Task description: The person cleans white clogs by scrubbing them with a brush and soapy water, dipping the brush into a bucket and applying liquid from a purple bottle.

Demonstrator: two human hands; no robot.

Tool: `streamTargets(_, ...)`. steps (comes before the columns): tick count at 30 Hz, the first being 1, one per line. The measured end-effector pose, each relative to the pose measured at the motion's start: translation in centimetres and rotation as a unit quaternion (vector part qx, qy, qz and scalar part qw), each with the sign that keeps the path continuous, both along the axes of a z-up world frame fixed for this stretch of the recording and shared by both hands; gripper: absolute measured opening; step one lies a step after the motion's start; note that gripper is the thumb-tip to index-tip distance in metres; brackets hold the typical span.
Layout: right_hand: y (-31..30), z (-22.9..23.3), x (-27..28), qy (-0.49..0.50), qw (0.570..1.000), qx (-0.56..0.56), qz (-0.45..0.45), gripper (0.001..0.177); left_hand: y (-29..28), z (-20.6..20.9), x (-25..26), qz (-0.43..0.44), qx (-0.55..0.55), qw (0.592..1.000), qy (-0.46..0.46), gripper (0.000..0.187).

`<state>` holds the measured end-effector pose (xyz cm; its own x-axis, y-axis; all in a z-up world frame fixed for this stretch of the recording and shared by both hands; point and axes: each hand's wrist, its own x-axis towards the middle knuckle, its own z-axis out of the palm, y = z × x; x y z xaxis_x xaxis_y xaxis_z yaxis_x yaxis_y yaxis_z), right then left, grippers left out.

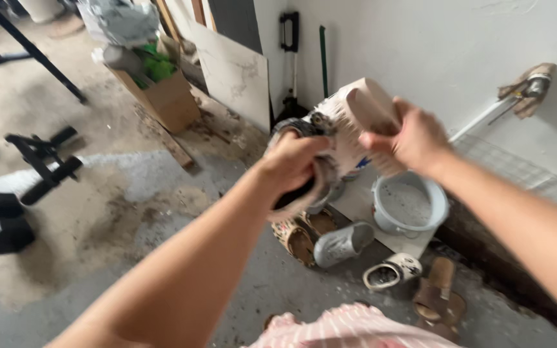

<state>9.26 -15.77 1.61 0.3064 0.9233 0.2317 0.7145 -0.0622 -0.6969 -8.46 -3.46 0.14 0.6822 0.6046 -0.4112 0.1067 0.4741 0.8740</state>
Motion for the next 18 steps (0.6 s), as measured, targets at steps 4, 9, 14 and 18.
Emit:
streamTargets(4,0.6,1.5,-1.6,-0.032,0.98,-0.095,-0.172,0.063,1.4,-0.1,0.5,-0.007,0.005,0.997,0.079,0.04)
streamTargets(9,-1.6,-1.4,-2.7,0.002,0.996,0.0,-0.09,0.066,2.2,-0.8,1.3,0.007,-0.063,0.993,-0.1,0.044)
streamTargets(14,0.4,0.7,4.6,0.048,0.938,-0.053,-0.339,0.061,0.5,-0.3,1.3,0.014,0.037,0.999,0.019,0.042)
streamTargets(18,0.9,2.2,7.1,0.089,0.956,-0.036,-0.276,0.062,0.1,-1.2,0.7,-0.102,0.287,0.946,0.111,0.039)
